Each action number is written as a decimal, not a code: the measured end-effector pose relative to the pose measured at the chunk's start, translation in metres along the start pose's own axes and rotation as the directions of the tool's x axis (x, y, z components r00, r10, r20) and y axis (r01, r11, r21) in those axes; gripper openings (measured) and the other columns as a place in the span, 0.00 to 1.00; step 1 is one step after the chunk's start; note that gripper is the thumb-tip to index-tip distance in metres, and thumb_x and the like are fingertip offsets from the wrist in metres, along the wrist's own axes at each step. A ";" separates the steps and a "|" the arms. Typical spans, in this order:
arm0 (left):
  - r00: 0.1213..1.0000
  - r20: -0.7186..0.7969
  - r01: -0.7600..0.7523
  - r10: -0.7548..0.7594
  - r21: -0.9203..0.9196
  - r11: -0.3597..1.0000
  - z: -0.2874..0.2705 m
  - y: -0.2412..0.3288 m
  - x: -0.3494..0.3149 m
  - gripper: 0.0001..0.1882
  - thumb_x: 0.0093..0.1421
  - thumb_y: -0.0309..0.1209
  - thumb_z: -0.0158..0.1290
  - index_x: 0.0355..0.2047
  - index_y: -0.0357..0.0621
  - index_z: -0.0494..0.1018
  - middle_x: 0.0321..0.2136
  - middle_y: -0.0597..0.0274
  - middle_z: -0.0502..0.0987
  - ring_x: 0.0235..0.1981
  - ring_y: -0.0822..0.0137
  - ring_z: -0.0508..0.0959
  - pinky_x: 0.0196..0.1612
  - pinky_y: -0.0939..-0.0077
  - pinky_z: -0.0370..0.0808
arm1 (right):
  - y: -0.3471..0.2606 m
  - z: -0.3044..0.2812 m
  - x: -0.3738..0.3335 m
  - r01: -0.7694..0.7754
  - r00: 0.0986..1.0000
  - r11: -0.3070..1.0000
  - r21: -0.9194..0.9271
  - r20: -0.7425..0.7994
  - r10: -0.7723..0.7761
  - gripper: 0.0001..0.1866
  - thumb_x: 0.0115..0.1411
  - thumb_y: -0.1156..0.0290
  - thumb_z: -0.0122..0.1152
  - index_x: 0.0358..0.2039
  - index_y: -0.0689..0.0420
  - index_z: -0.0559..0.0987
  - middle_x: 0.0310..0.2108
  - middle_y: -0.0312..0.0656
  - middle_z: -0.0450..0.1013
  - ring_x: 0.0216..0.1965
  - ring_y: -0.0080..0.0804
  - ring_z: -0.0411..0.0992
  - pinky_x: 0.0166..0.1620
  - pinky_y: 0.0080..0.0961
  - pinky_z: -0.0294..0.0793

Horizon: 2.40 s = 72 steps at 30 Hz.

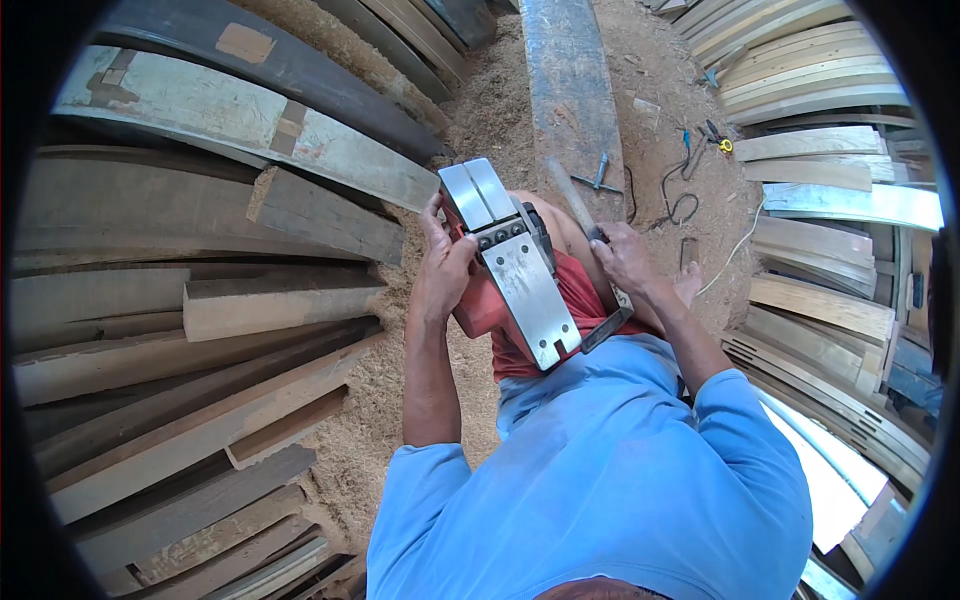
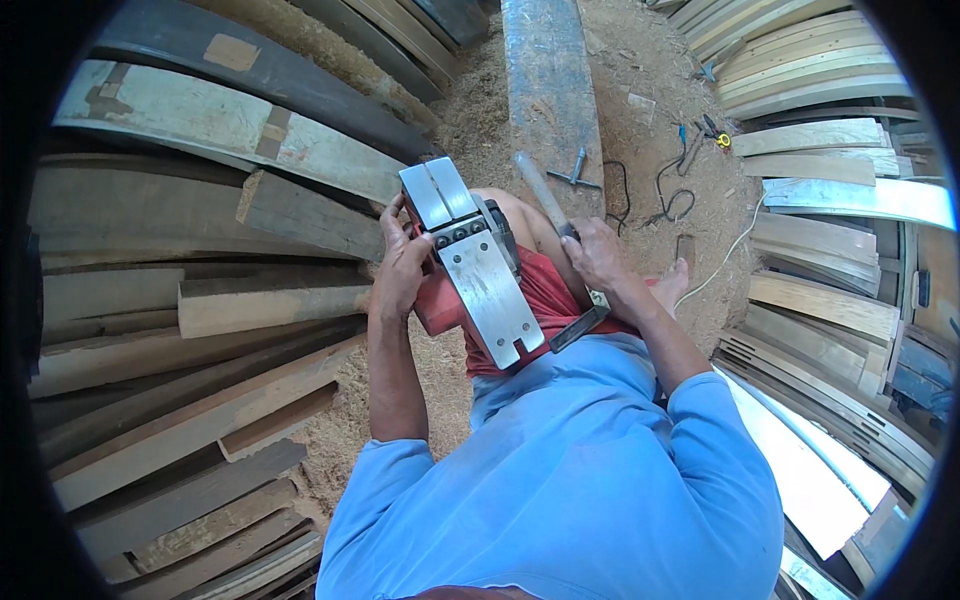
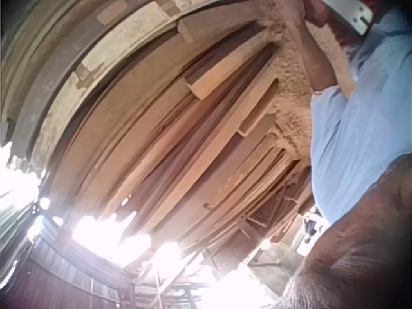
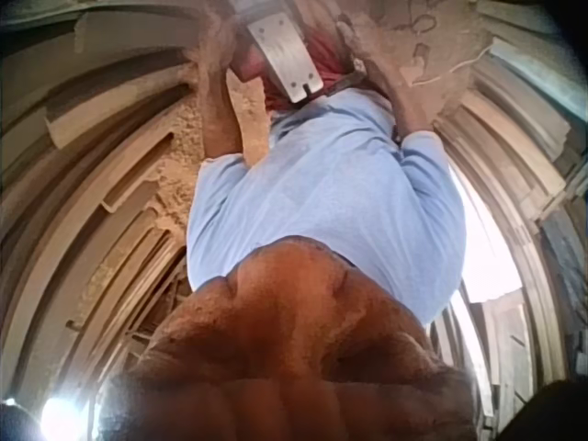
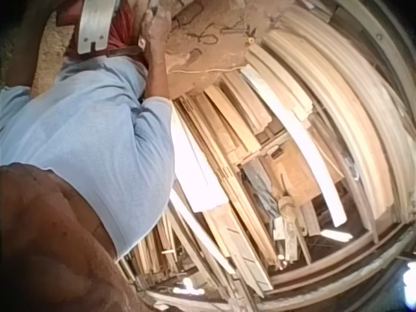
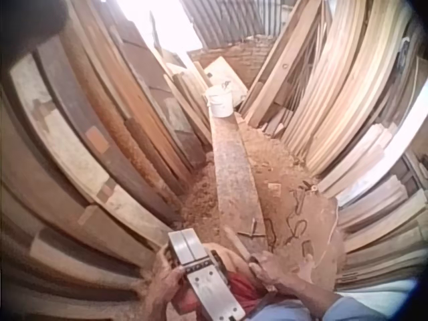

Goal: The person marks lines on a metal hand plane using a square and a stylus.

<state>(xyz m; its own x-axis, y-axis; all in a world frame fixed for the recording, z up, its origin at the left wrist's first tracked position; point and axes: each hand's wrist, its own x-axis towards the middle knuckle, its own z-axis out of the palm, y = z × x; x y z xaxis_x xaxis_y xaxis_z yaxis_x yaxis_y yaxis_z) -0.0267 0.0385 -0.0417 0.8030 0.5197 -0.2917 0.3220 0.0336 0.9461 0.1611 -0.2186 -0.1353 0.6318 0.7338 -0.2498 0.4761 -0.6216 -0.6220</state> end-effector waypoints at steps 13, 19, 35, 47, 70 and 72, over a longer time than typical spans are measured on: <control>0.997 -0.041 -0.072 0.064 -0.233 0.970 0.004 0.004 -0.001 0.36 0.70 0.35 0.38 0.72 0.36 0.38 0.62 0.39 0.66 0.63 0.57 0.70 0.67 0.64 0.64 | 0.018 -0.008 0.030 -0.092 0.994 0.994 0.051 0.069 0.088 0.25 0.66 0.58 0.58 0.58 0.62 0.76 0.48 0.62 0.78 0.52 0.59 0.77 0.56 0.49 0.74; 0.998 -0.054 -0.025 0.020 -0.105 0.994 0.002 0.004 -0.002 0.38 0.67 0.31 0.46 0.71 0.33 0.41 0.61 0.39 0.66 0.62 0.56 0.71 0.66 0.63 0.66 | 0.025 0.000 0.032 -0.097 0.994 0.990 0.101 -0.038 0.102 0.25 0.65 0.58 0.60 0.58 0.60 0.76 0.49 0.61 0.79 0.52 0.59 0.77 0.56 0.48 0.75; 0.999 -0.051 -0.002 0.008 0.109 0.994 0.008 0.014 0.005 0.40 0.66 0.27 0.51 0.71 0.32 0.40 0.62 0.35 0.66 0.62 0.52 0.73 0.66 0.62 0.67 | 0.042 0.017 0.032 -0.190 0.974 0.980 -0.059 -0.139 0.181 0.22 0.65 0.62 0.60 0.53 0.63 0.79 0.46 0.57 0.79 0.49 0.55 0.78 0.56 0.48 0.75; 0.998 -0.055 -0.019 0.032 0.214 0.977 0.011 0.009 0.009 0.38 0.70 0.28 0.50 0.71 0.36 0.40 0.63 0.40 0.64 0.62 0.56 0.70 0.65 0.63 0.67 | -0.107 -0.051 0.032 0.525 0.850 0.829 0.191 -0.164 -0.500 0.08 0.62 0.68 0.63 0.39 0.57 0.81 0.33 0.48 0.77 0.39 0.50 0.77 0.45 0.44 0.75; 0.998 -0.062 0.032 -0.019 0.219 0.975 0.012 0.018 0.007 0.36 0.71 0.30 0.48 0.71 0.34 0.41 0.63 0.38 0.65 0.64 0.55 0.69 0.68 0.63 0.64 | -0.132 -0.038 0.058 0.556 0.831 0.827 -0.090 0.077 -0.550 0.08 0.64 0.66 0.60 0.36 0.58 0.78 0.35 0.51 0.76 0.41 0.52 0.77 0.44 0.47 0.76; 0.998 -0.062 0.023 -0.009 0.225 0.974 0.012 0.020 0.007 0.37 0.71 0.30 0.48 0.71 0.33 0.41 0.63 0.38 0.65 0.64 0.54 0.69 0.67 0.63 0.65 | -0.132 -0.033 0.058 0.535 0.845 0.833 -0.141 0.080 -0.529 0.08 0.64 0.66 0.60 0.37 0.58 0.78 0.35 0.51 0.75 0.41 0.52 0.77 0.44 0.46 0.76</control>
<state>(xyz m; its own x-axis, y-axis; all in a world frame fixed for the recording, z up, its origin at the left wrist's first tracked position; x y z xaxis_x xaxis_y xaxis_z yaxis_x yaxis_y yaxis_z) -0.0085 0.0325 -0.0270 0.7676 0.5712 -0.2908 0.4447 -0.1478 0.8834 0.1551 -0.1029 -0.0427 0.2328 0.9707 0.0592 0.8208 -0.1635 -0.5473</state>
